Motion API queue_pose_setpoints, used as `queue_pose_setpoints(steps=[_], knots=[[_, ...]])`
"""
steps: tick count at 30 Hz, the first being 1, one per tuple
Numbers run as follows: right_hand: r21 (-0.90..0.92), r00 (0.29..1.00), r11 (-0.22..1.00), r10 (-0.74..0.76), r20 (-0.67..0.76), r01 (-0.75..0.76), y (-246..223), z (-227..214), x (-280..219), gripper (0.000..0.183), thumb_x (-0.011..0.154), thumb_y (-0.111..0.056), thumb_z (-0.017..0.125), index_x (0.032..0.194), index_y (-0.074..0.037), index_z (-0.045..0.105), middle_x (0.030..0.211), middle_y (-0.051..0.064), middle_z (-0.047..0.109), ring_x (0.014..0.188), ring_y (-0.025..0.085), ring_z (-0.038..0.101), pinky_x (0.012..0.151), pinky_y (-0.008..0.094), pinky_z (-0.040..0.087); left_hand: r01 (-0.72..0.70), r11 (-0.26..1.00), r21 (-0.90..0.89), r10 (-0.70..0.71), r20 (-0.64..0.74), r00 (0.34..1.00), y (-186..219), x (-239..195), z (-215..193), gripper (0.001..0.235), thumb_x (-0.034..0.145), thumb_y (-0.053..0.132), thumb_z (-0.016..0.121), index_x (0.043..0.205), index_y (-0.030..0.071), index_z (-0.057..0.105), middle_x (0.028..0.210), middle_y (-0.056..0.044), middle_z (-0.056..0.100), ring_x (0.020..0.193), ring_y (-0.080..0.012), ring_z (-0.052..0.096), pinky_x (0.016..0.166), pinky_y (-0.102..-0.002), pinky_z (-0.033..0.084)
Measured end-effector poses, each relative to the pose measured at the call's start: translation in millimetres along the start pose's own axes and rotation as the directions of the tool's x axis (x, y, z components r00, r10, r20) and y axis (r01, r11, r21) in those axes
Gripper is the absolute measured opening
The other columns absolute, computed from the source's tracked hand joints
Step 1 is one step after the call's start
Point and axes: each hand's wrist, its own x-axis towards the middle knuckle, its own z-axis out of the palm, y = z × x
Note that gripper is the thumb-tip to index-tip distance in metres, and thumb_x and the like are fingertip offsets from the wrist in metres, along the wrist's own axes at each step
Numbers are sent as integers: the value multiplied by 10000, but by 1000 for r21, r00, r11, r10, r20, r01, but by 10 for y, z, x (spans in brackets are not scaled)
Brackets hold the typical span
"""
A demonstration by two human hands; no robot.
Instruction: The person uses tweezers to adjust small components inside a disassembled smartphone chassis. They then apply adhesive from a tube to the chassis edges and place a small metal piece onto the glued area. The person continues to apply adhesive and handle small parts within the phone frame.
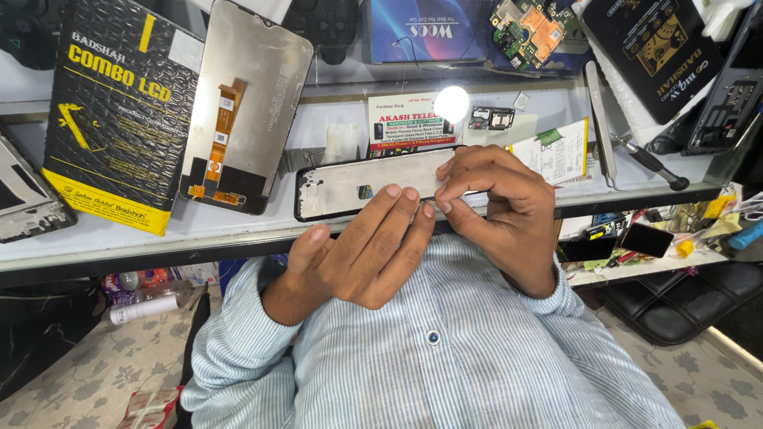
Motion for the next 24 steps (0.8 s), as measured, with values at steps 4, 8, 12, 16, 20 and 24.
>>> queue_pose_setpoints(steps=[4,8,12,16,20,24], knots=[[-4,1000,1000,0,11,0,6,-11,-3,185,854,82,768,1009,-10,727,1096,114,674,1072,191,680,942,282,567,-1,1000,14,1,13,1000,11,23,-4,130,1082,340,658,1036,353,780,1057,130,781,1073,-38,702,1271,-473,73],[-3,1000,1000,8,6,-8,14,-13,3,178,857,81,762,1006,-10,730,1094,117,675,1065,191,681,932,277,566,-1,1000,21,0,9,1000,1,43,0,128,1080,343,663,1029,356,780,1037,133,782,1061,-35,702,1266,-474,78],[-2,1000,1000,-1,0,1,30,-9,-14,174,866,75,761,1015,-8,727,1099,118,671,1075,191,679,949,280,566,4,1000,19,-4,18,1000,6,43,-12,123,1077,338,667,1037,356,783,1026,135,781,1064,-31,704,1268,-476,71],[-7,1000,1000,-6,11,7,19,-4,-3,169,867,68,768,1010,-11,729,1094,117,677,1070,191,680,953,287,570,28,999,18,-29,33,999,26,70,-36,120,1067,326,674,1020,353,781,1004,134,780,1048,-33,706,1276,-476,60],[11,1000,1000,6,2,-6,7,3,-8,167,874,66,759,1017,-14,725,1098,115,674,1106,203,683,959,295,580,61,998,20,-62,49,997,65,96,-38,128,1068,304,675,1003,352,774,978,128,770,1040,-43,710,1283,-479,25],[3,1000,1000,10,3,-10,-17,8,-5,166,882,68,757,1024,-9,721,1110,118,666,1132,204,667,1005,300,559,75,997,13,-75,65,995,71,137,-82,137,1059,290,670,985,338,774,966,119,770,1033,-52,714,1284,-483,16]])
